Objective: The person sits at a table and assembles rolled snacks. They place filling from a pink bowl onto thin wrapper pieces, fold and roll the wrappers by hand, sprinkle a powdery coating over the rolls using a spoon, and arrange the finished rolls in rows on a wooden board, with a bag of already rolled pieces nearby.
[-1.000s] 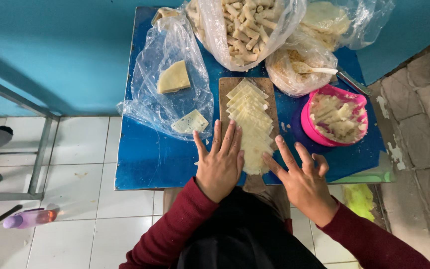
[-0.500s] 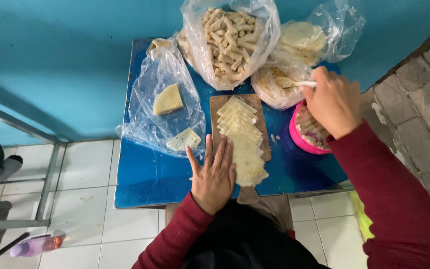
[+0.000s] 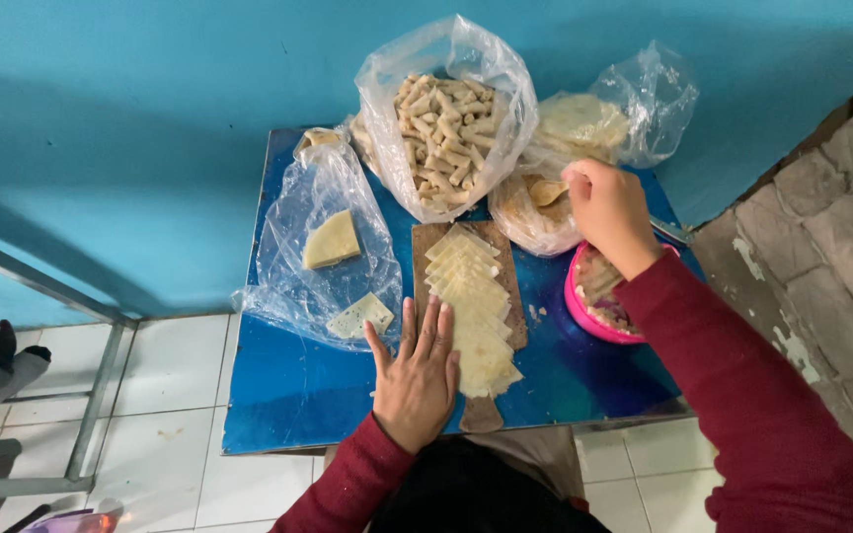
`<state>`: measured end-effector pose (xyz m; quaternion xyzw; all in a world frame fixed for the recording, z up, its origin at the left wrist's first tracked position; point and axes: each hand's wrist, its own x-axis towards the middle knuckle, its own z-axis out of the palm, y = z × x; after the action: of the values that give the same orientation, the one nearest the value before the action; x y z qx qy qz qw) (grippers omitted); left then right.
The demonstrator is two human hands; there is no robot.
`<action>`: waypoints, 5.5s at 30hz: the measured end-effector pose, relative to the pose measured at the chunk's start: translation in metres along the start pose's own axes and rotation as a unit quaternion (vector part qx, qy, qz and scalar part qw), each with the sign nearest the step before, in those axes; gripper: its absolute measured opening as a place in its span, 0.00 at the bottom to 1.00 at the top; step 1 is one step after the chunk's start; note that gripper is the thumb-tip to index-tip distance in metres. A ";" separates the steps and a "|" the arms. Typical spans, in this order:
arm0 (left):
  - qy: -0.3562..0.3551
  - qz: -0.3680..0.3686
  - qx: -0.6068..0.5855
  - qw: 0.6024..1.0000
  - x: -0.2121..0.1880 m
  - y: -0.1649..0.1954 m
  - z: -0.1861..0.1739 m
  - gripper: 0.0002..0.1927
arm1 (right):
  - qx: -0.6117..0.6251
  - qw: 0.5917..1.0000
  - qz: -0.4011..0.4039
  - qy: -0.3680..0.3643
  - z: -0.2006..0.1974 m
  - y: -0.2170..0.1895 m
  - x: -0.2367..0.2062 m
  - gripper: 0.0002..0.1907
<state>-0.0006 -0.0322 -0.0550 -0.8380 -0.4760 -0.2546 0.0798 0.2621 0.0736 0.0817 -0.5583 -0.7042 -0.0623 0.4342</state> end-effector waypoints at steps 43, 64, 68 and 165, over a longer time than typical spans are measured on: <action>0.038 -0.192 -0.399 0.896 0.001 0.036 -0.052 0.11 | 0.219 0.936 0.210 -0.179 -0.047 -0.029 -0.175 0.10; 0.067 -0.150 -0.396 0.903 0.001 0.055 -0.063 0.16 | 0.092 0.988 -0.013 -0.124 -0.061 -0.069 -0.182 0.10; 0.082 -0.142 -0.385 0.908 0.001 0.056 -0.060 0.17 | 0.093 0.988 -0.006 -0.126 -0.062 -0.069 -0.185 0.10; -0.043 0.075 -0.220 0.972 0.022 0.014 -0.036 0.09 | 0.082 0.981 -0.025 -0.172 0.002 -0.076 -0.162 0.03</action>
<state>0.0071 -0.0367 -0.0116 -0.8784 -0.3471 -0.3101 -0.1083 0.1969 -0.0716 0.0003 -0.5058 -0.7847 0.0816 0.3489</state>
